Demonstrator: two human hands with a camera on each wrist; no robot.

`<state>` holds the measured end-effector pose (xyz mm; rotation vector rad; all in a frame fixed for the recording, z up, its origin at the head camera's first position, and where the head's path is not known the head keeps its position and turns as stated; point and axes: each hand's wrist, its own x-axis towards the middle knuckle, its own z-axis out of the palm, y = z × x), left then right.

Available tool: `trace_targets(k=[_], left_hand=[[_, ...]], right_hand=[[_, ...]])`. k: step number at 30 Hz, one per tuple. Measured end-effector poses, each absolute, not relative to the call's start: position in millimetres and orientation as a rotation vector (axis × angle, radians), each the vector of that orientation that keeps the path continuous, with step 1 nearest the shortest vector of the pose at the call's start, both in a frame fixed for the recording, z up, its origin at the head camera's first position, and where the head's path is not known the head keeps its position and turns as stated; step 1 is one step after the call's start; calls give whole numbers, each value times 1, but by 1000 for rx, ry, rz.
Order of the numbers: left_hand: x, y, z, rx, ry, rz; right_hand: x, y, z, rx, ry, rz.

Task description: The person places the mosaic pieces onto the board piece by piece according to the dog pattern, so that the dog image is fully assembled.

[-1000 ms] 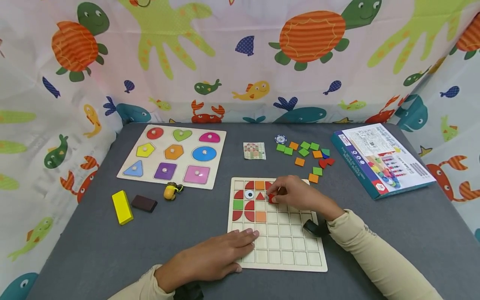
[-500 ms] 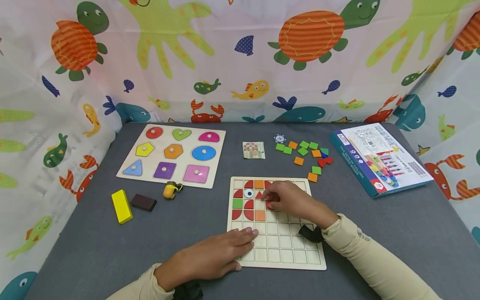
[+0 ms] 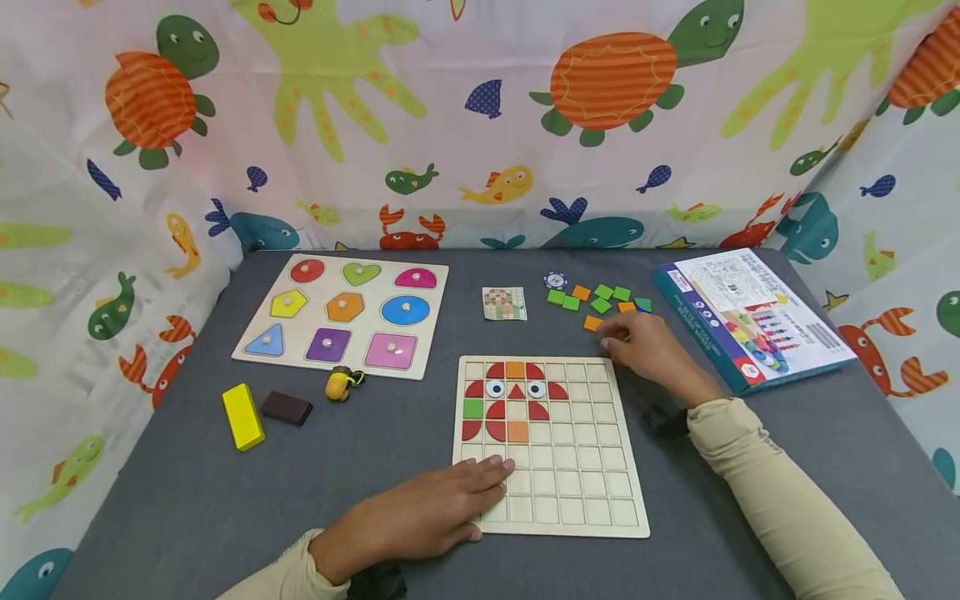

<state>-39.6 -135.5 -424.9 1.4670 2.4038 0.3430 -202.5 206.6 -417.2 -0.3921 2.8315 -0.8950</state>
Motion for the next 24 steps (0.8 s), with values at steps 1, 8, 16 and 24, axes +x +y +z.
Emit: trace_targets(k=[1,8,16,24], left_hand=[[-40,-136,-425,1469,2406,341],[-39,-137,-427,1475,2413,343],[-38,-137,-428,1482,2410,352],[-38,-137,-426,1488,2409,326]], right_hand=[[-207,214,-419,-375,2836,-883],[-225,245,-427,-323,2897,-741],[-228,247,-425,-272,2848,-701],[-219,260,-424,-200,2808,-697]])
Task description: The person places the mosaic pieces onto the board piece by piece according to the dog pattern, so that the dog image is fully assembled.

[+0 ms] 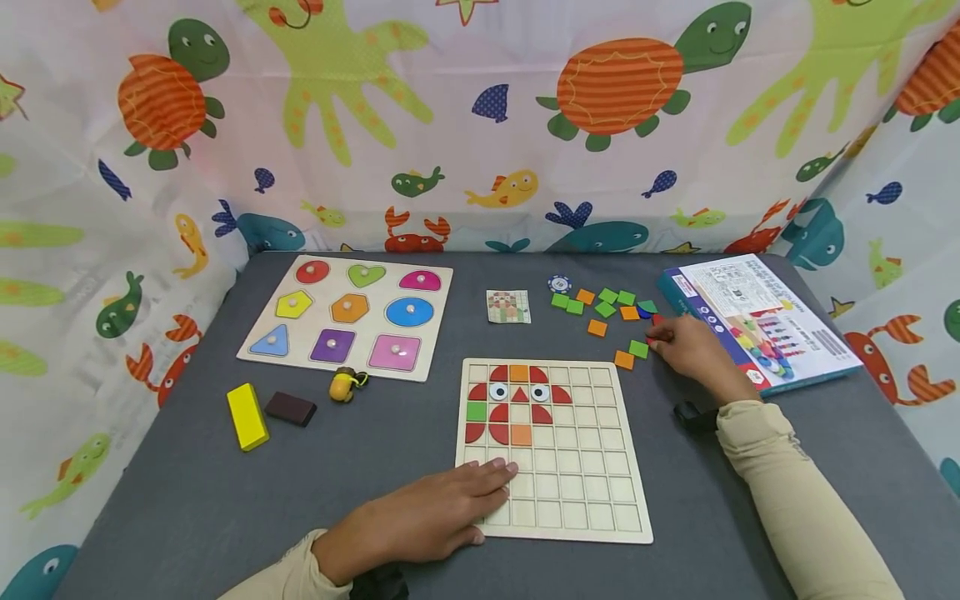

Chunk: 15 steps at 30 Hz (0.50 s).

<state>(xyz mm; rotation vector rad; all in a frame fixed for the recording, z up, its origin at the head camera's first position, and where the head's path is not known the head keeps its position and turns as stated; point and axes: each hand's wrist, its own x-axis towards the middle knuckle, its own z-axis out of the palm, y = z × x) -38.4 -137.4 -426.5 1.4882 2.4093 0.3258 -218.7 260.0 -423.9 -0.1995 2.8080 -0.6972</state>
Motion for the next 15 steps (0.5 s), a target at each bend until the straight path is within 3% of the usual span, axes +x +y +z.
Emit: trace_targets(k=[8,15], left_hand=[[-38,-137,-425,1464,2397,343],[-39,-137,-426,1462,2396,349]], right_hand=[[-210,259,-419,-159,2833,-740],[-195,239,-408,-373,2895,-800]])
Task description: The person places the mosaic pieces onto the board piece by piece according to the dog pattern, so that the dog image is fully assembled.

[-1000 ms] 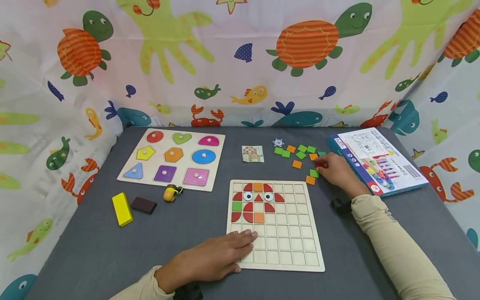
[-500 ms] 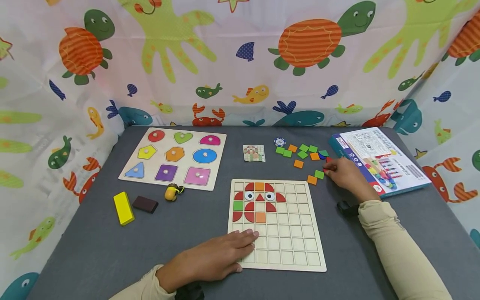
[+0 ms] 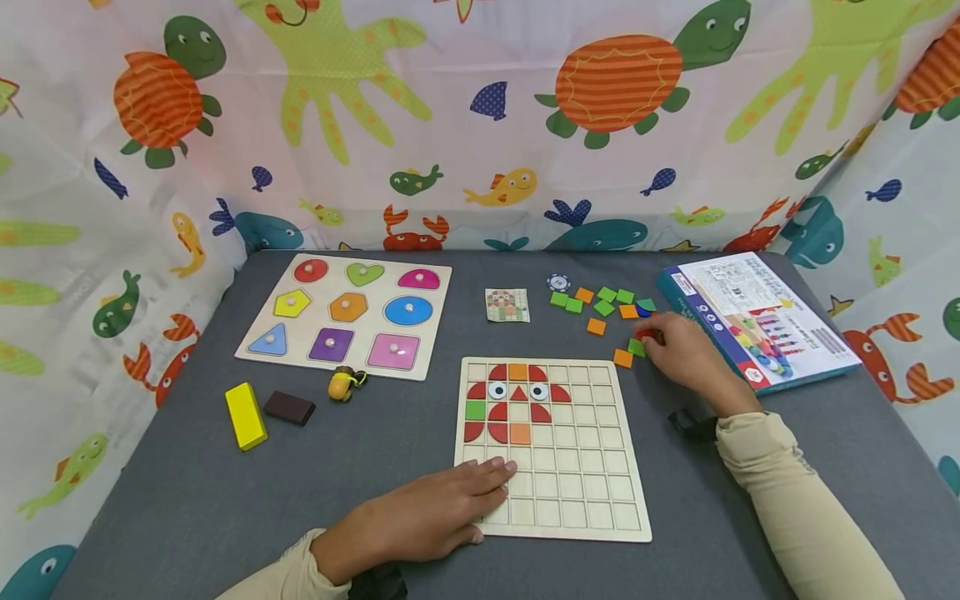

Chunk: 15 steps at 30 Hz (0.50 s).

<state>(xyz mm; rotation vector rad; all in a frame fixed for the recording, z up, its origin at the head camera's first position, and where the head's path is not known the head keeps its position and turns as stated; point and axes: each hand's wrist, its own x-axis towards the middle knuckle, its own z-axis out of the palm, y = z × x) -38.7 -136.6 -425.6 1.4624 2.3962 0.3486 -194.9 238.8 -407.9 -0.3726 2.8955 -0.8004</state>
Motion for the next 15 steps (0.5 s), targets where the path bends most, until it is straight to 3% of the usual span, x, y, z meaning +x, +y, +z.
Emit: trace_targets(k=[15], left_hand=[[-52,-144,-427,1427,2368,403]], right_hand=[[-148,168,-407,-795,2650,-973]])
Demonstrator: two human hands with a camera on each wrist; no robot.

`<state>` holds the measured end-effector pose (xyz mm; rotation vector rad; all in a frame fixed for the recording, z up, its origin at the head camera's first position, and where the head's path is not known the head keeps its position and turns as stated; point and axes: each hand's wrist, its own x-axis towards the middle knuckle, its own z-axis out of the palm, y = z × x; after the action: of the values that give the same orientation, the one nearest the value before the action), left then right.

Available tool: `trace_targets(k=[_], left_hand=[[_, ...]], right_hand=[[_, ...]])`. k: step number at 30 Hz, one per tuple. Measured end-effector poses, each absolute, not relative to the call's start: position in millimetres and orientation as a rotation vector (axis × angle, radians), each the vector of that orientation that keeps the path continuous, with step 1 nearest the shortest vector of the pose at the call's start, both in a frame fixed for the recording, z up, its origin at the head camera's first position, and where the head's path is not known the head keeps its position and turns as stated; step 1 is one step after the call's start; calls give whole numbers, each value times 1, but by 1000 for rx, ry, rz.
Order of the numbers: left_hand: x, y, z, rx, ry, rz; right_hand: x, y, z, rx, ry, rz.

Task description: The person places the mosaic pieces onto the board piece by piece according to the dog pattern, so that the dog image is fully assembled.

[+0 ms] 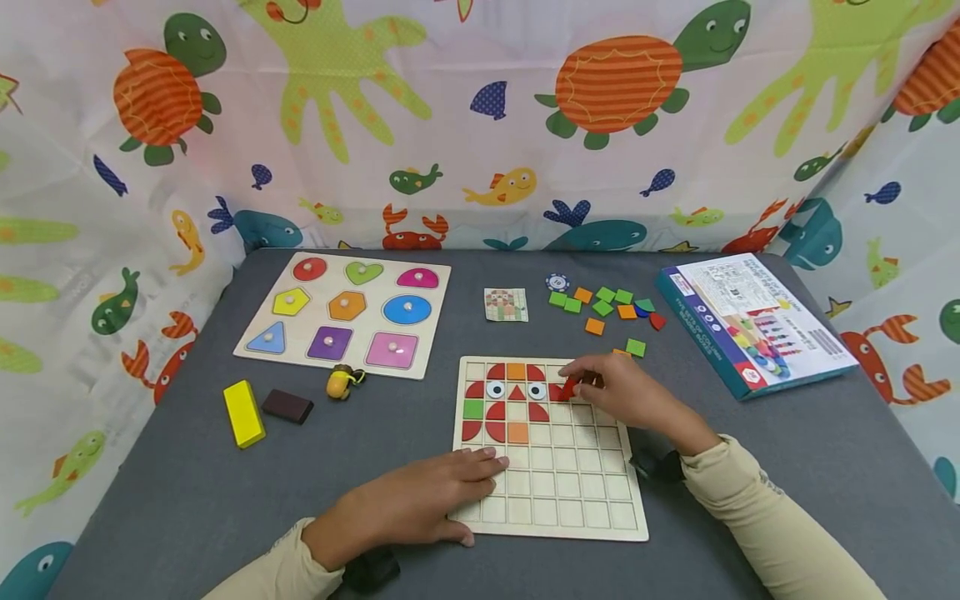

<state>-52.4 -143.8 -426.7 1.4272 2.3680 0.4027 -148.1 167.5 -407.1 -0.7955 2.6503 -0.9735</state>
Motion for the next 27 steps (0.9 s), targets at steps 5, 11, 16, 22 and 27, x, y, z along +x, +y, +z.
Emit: trace_targets(k=[5,11,16,22,27], left_hand=[[-58,-147,-427,1418,2334,421],[-58,-146,-427,1389,2331,454],[-58,-146,-425,1365,2342,458],[-58,-145,-425,1364,2344,457],[-57,-145,-427,1352,2346,456]], right_hand=[[-134,151,-419,-905,2537,-1032],[-125,137,-425,-954,2440,-1012],[-124,128,-424,-1026,2522,-954],[-122,123,-424,-1016,2603,-917],[-123,124,-424,-958,2621,-935]])
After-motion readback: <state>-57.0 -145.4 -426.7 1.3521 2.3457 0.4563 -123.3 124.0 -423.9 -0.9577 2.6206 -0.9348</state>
